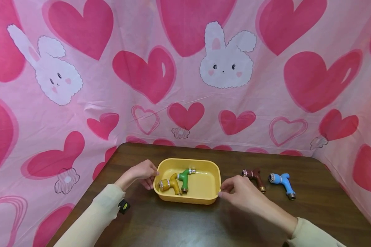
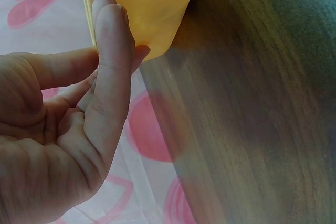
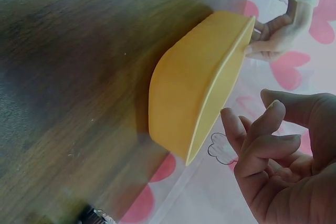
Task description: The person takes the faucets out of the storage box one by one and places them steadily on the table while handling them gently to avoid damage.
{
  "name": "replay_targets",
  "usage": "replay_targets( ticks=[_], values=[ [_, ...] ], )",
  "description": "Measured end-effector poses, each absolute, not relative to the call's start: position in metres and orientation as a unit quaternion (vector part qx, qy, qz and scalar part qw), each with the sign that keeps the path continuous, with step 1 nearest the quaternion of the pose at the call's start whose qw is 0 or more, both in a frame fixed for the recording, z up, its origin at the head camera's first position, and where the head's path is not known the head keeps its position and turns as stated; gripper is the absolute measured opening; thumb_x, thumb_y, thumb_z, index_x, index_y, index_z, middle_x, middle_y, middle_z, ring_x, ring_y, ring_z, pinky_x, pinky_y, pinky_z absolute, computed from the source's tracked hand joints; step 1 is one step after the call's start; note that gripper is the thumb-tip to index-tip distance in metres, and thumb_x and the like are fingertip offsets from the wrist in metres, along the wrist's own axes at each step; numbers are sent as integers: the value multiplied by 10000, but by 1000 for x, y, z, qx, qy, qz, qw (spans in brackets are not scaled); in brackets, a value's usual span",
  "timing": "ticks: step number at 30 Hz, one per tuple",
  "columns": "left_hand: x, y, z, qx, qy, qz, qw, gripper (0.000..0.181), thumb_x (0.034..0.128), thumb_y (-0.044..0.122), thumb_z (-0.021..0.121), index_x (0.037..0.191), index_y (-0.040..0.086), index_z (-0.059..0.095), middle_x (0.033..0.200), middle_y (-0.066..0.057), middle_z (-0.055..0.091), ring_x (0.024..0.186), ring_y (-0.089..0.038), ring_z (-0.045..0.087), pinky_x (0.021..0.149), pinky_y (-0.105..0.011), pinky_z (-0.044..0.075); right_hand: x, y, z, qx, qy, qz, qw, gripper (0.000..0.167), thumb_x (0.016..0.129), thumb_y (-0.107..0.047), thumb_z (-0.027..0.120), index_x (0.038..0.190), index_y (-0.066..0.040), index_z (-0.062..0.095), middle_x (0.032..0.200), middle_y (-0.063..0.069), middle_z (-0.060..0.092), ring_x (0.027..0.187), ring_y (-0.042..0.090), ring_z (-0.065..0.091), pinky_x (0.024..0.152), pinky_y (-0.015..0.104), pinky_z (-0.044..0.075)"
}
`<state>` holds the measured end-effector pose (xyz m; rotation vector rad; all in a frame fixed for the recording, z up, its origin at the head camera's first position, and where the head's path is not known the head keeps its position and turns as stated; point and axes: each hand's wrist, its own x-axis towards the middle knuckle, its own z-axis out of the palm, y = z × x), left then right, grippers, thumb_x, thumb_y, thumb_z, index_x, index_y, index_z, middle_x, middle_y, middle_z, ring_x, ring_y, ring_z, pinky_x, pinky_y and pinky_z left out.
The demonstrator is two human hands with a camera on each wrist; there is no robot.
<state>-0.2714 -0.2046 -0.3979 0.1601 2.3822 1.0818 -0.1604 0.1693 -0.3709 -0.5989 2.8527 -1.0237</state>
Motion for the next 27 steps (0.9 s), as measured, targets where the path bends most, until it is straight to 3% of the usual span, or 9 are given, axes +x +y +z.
replay_targets(
  ticks=[11,27],
  values=[
    [-273,-204,-398,55,882,392,257,201,1061,63,592,1041,-67,745,696,-154,667,520,-185,674,568,-369,639,-168,159,-368,-177,927,-329,42,163,902,-225,833,975,-83,800,766,-114,684,740,88,609,641,286,537],
    [-271,-204,-394,59,881,390,263,216,1065,66,581,1057,-77,742,703,-156,672,528,-181,675,573,-371,640,-184,149,-367,-147,928,-337,65,157,896,-200,854,949,-69,785,782,-43,706,695,115,632,607,295,575]
  ],
)
